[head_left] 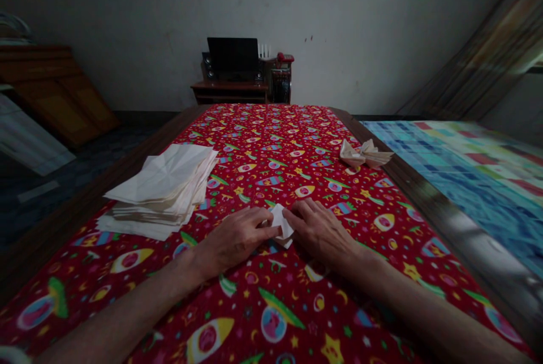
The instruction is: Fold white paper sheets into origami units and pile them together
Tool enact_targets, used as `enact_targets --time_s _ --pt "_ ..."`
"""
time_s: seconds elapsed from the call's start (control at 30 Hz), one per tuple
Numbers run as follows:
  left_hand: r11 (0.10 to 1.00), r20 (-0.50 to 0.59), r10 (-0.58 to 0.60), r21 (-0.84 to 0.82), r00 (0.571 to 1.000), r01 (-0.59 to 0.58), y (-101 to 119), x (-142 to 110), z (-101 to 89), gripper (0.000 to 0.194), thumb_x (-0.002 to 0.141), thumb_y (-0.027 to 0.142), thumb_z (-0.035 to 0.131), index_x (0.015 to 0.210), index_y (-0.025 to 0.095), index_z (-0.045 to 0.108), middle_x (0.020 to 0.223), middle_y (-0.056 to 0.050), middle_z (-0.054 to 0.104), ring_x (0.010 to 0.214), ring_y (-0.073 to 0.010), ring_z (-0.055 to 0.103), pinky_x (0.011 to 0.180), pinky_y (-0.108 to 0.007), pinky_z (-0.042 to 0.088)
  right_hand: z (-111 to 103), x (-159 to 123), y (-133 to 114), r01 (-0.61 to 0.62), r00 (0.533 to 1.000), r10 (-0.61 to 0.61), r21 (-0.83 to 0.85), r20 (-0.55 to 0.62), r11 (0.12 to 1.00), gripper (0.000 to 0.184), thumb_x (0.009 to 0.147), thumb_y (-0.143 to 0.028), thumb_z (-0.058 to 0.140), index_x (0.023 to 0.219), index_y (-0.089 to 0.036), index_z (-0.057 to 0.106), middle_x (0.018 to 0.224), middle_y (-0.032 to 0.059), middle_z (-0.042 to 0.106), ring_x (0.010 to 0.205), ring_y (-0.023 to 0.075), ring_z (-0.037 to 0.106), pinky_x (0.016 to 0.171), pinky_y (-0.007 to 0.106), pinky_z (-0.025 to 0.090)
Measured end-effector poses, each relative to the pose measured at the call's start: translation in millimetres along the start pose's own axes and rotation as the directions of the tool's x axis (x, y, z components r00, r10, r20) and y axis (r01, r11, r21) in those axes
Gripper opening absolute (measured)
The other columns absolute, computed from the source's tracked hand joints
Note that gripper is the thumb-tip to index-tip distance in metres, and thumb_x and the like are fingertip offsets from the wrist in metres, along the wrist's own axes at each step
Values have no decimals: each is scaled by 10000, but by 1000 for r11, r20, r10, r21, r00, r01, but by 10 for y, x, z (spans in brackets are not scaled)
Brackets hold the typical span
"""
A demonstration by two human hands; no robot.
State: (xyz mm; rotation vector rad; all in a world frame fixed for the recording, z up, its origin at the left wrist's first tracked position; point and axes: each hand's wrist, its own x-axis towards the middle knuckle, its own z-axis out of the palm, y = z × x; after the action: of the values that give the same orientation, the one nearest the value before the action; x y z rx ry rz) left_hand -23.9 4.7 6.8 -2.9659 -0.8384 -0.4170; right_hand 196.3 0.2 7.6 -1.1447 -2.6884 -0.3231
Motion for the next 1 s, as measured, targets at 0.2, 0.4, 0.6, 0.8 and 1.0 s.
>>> enact_targets --time_s 0.2,0.4,0.6,0.8,1.0 --pt "998 2 -71 -1 998 71 2 4 37 271 958 219 373 1185 204 522 975 -62 542 906 -177 521 801 -311 471 -95 -69 41 220 975 -219 22 -41 975 211 914 -175 449 1060 -122 590 999 133 587 936 233 490 784 395 412" --pt "994 24 -112 -2 993 112 49 13 2 249 957 218 358 1121 187 542 1001 -73 542 921 -189 529 807 -323 479 -50 -114 85 201 980 -199 119 -29 972 307 904 -192 483 1208 -171 522 1013 97 579 918 199 480 800 359 415" --pt "980 98 -195 -24 976 198 55 72 -43 346 904 234 423 1245 184 442 1053 -82 503 942 -212 512 834 -355 477 8 -104 93 137 990 -143 201 14 970 226 929 -215 447 1111 -182 577 1016 85 567 910 182 469 787 329 420" --pt "977 130 -213 61 968 206 64 163 -57 417 852 222 453 1264 169 413 1063 -82 506 975 -238 509 862 -391 458 47 -108 100 176 984 -167 186 -64 967 277 933 -213 430 1184 -169 541 1010 94 573 900 183 472 779 339 421" --pt "977 108 -199 93 974 189 66 181 -56 370 842 226 483 1202 148 454 1053 -81 521 963 -228 517 861 -369 444 6 -86 81 169 985 -161 197 -55 966 239 935 -205 423 1097 -122 577 961 107 591 889 192 483 780 347 433"
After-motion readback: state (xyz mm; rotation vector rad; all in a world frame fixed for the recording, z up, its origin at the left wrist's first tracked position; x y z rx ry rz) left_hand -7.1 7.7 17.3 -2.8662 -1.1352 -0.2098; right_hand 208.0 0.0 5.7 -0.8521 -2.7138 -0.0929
